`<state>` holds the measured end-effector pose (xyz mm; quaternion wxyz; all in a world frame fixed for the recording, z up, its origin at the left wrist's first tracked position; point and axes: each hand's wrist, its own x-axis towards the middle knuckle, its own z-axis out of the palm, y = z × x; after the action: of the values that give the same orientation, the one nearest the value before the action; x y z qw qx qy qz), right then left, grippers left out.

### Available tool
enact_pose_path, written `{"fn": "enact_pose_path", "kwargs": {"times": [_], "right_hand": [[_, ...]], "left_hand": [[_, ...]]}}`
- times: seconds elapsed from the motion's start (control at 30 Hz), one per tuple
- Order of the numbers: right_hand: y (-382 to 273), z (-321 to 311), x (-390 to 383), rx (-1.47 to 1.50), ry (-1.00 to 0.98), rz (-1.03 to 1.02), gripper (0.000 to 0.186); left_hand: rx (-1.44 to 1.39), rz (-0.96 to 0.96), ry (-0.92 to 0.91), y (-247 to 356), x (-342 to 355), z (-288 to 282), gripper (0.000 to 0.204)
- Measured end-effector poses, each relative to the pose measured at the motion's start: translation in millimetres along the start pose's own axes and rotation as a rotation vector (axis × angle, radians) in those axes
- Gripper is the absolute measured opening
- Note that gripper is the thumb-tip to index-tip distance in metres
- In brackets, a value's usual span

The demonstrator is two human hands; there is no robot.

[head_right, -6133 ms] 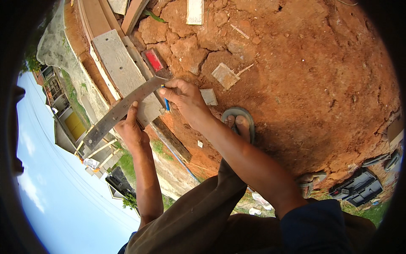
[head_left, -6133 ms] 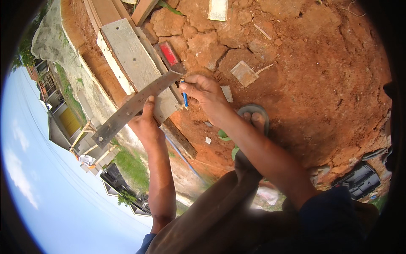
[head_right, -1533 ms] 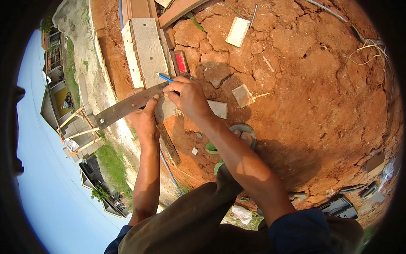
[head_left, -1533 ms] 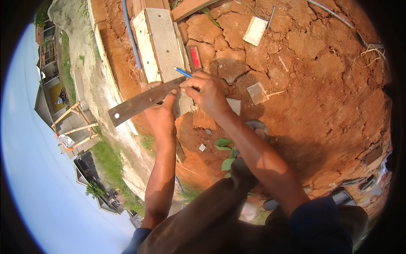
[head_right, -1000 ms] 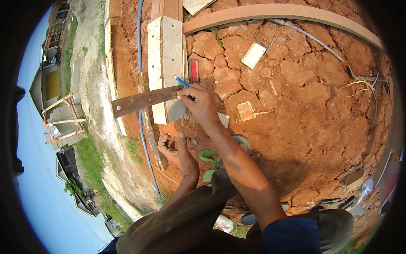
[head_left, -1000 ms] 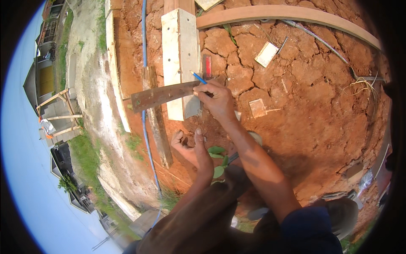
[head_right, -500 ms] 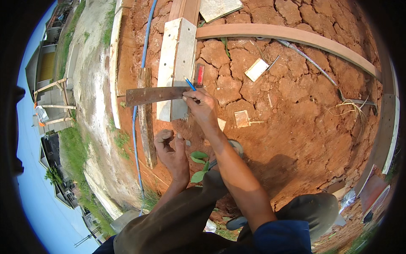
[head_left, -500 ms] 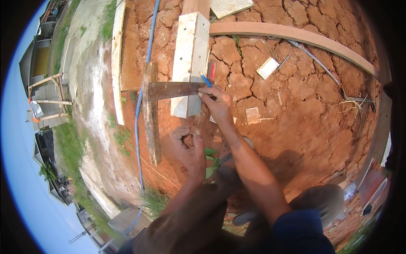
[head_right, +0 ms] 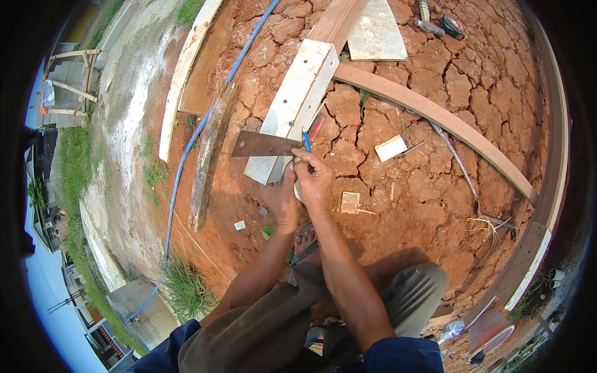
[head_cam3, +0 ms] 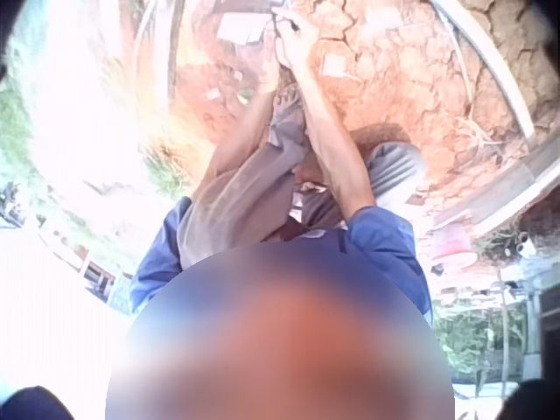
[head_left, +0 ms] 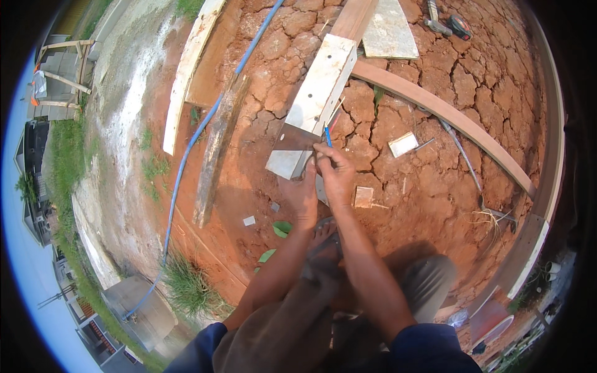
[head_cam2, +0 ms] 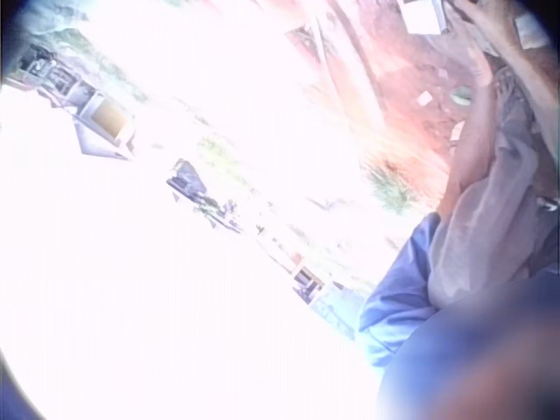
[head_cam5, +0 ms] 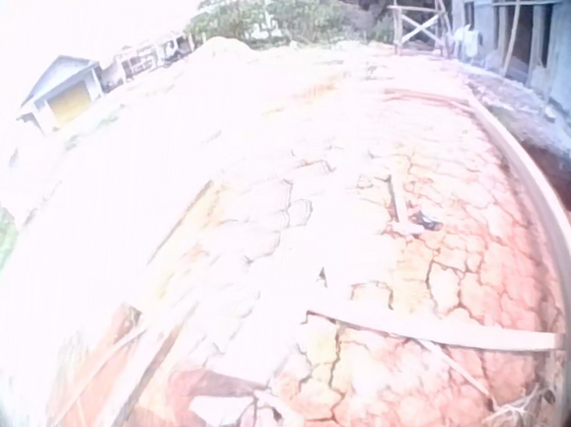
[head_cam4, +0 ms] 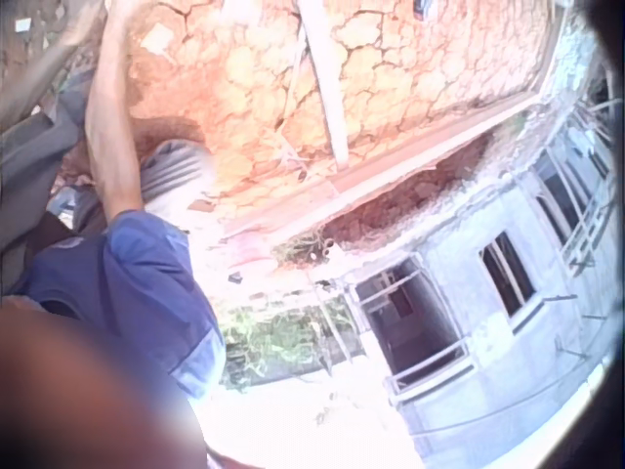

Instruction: The person measures a wooden plank with a tape measure, marks it with a pencil using a try square, and then cuts the plank with a hand saw. The cut piece is separated and set aside.

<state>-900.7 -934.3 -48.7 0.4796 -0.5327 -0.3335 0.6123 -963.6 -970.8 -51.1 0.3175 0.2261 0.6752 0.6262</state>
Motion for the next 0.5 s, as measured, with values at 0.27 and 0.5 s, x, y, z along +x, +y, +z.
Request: {"fn": "enact_pose_path", "kwargs": {"times": [0.27,0.5], "right_hand": [[0,-14,1,0.022,-0.113,0.036,0.033],[-2,-18,1,0.017,-0.183,0.035,0.038]], "left_hand": [[-0.005,-0.028,0.179,1,7,22,0.037],[0.006,-0.02,0.189,0,8,20,0.035]]}}
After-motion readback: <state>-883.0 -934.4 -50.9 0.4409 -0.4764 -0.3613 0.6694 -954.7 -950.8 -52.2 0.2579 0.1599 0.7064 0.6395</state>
